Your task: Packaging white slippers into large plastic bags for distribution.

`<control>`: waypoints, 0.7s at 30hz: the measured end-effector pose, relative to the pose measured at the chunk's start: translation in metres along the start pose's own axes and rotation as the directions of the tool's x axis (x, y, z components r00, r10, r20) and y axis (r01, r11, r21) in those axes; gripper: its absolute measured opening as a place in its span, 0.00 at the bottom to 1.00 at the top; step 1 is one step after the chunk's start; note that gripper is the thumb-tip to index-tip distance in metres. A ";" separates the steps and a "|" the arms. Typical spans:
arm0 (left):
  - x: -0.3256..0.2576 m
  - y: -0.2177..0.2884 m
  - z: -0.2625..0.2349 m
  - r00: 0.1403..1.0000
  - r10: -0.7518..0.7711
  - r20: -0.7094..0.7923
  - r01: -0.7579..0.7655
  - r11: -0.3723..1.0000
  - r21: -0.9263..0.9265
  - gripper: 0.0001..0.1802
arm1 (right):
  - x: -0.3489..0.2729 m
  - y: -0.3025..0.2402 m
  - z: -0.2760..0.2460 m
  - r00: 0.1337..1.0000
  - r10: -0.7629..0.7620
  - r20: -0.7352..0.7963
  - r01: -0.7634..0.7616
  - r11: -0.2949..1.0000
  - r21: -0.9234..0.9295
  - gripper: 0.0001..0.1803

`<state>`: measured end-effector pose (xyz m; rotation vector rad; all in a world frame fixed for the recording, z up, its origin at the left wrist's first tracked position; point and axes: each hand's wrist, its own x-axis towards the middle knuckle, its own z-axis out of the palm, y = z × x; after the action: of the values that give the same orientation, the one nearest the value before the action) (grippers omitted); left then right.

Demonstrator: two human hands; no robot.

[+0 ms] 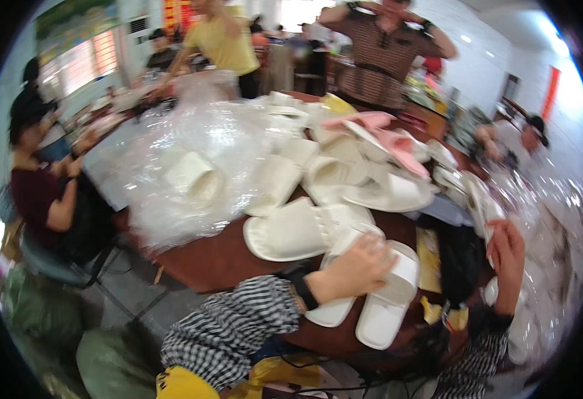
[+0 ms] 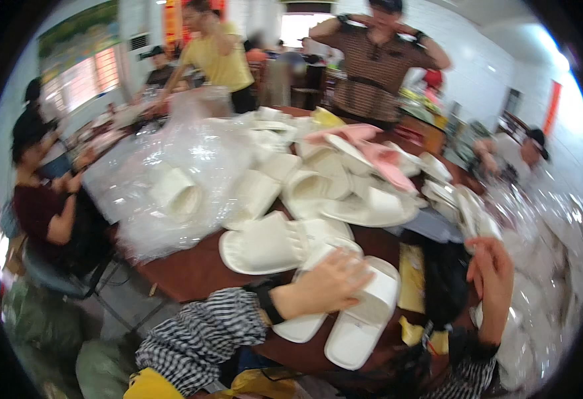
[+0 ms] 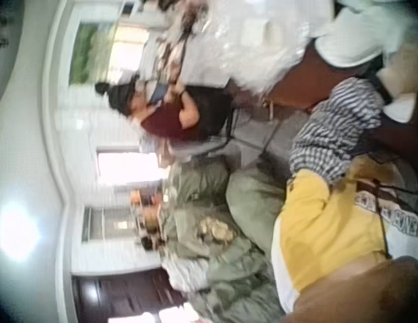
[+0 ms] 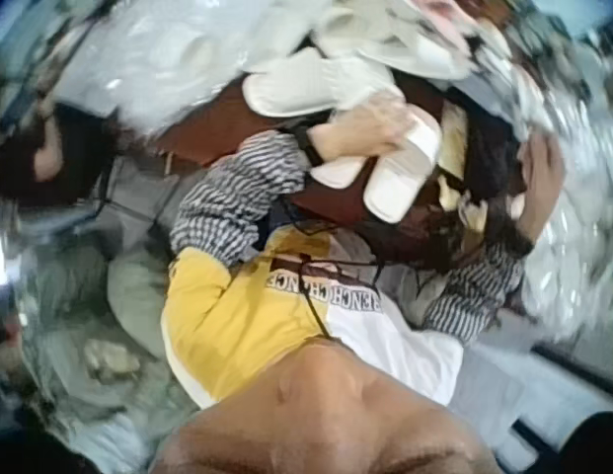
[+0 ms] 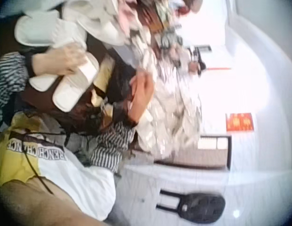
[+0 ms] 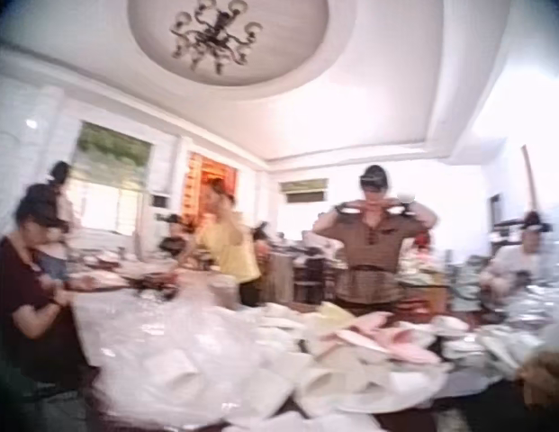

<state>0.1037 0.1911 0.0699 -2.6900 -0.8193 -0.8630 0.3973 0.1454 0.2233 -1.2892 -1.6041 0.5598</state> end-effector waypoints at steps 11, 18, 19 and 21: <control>0.016 0.013 -0.013 0.998 -0.046 0.053 0.047 0.999 -0.007 0.30 | -0.025 -0.042 -0.101 0.877 -0.276 -0.393 0.124 0.920 -0.371 0.09; 0.019 0.013 -0.015 0.995 -0.041 0.089 0.041 0.999 -0.007 0.31 | -0.094 0.000 -0.174 0.891 -0.023 -0.454 -0.184 0.896 -0.405 0.10; 0.021 0.012 -0.015 0.993 -0.038 0.111 0.039 0.999 -0.009 0.32 | -0.103 0.005 -0.184 0.882 -0.026 -0.470 -0.196 0.888 -0.416 0.10; 0.024 0.010 -0.015 0.987 -0.020 0.162 0.025 0.999 -0.027 0.34 | -0.126 0.017 -0.201 0.836 -0.040 -0.547 -0.312 0.786 -0.534 0.11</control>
<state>0.1187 0.1884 0.0956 -2.8102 -0.8790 -0.6719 0.5785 -0.0062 0.2459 -1.8571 -1.2335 -0.2785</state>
